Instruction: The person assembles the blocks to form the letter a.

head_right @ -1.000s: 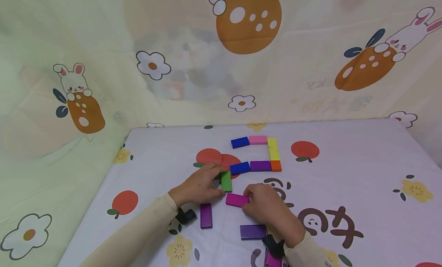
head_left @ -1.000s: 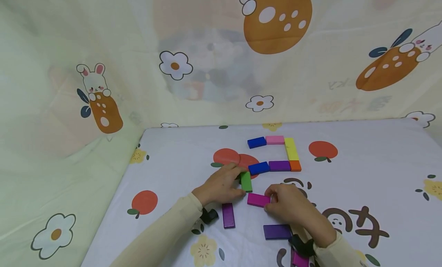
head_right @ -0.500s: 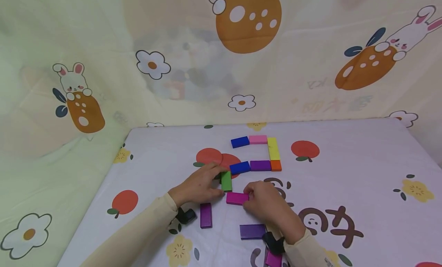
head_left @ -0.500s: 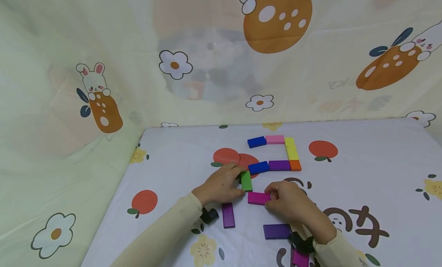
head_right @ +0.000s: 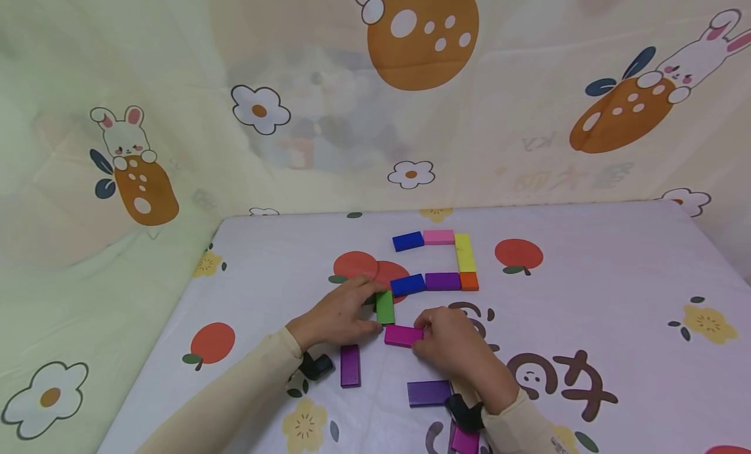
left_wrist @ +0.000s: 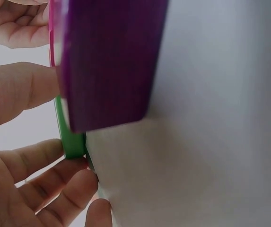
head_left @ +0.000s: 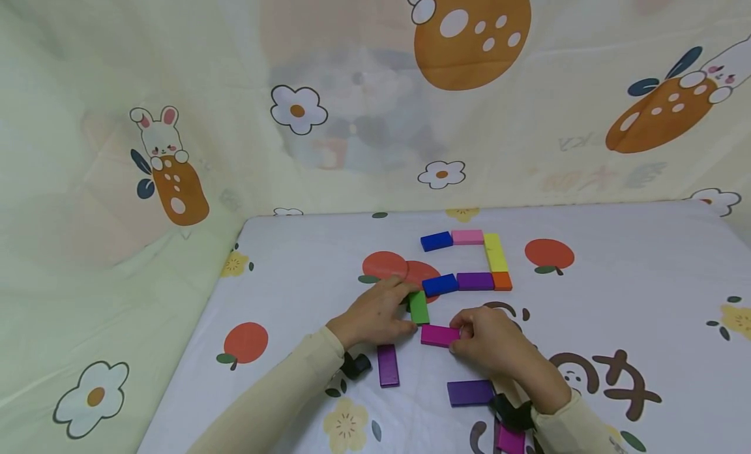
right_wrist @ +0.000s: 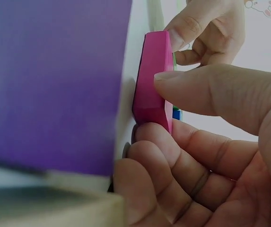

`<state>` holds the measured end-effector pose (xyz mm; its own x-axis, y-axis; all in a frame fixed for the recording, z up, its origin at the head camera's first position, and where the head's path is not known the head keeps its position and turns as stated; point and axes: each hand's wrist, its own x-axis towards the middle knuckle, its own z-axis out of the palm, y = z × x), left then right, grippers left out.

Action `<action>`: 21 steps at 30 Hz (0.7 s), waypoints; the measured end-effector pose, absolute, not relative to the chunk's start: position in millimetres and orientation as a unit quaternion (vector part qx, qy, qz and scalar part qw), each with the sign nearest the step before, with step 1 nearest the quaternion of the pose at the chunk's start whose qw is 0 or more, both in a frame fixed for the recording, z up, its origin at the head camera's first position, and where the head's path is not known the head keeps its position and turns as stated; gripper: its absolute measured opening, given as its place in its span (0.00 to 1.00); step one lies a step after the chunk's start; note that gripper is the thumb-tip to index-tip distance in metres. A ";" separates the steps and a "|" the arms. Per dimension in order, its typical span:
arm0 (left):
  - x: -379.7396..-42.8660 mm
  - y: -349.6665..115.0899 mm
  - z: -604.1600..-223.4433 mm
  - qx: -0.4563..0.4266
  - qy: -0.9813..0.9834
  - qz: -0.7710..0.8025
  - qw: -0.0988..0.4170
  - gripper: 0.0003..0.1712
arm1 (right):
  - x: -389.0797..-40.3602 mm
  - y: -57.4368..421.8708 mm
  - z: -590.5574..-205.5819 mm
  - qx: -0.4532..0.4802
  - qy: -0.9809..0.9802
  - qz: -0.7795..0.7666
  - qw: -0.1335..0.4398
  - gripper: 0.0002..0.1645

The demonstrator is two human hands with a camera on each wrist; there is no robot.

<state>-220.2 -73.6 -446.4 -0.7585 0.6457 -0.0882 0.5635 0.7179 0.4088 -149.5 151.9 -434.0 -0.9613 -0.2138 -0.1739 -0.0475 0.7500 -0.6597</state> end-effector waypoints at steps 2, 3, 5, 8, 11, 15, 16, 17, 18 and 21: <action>-220.3 -73.6 -446.5 0.329 0.920 0.182 0.113 0.35 | -149.7 151.5 -434.1 -0.067 0.928 -0.346 0.121 0.13; -220.4 -73.6 -446.5 0.330 0.919 0.183 0.113 0.35 | -149.6 151.3 -434.1 -0.065 0.928 -0.345 0.122 0.13; -220.4 -73.7 -446.4 0.329 0.919 0.183 0.113 0.35 | -149.5 150.9 -434.2 -0.059 0.929 -0.345 0.124 0.13; -220.2 -73.5 -445.8 0.328 0.920 0.183 0.115 0.35 | -149.3 150.7 -434.2 -0.055 0.929 -0.345 0.125 0.13; -219.9 -73.2 -445.4 0.325 0.920 0.183 0.119 0.36 | -149.0 151.0 -434.4 -0.054 0.928 -0.349 0.123 0.13; -220.4 -72.9 -446.5 0.321 0.921 0.185 0.122 0.36 | -148.8 151.7 -435.5 -0.057 0.926 -0.354 0.121 0.13; -220.5 -72.9 -446.6 0.319 0.921 0.185 0.123 0.36 | -148.7 151.7 -435.8 -0.058 0.925 -0.355 0.120 0.13; -220.7 -73.0 -447.0 0.318 0.921 0.186 0.124 0.36 | -148.6 151.8 -436.1 -0.059 0.925 -0.356 0.119 0.13; -220.9 -72.9 -447.2 0.319 0.921 0.186 0.124 0.36 | -148.6 151.9 -436.4 -0.060 0.925 -0.357 0.119 0.13; -221.6 -73.2 -447.4 0.320 0.920 0.186 0.125 0.35 | -148.4 151.9 -436.8 -0.060 0.924 -0.358 0.118 0.13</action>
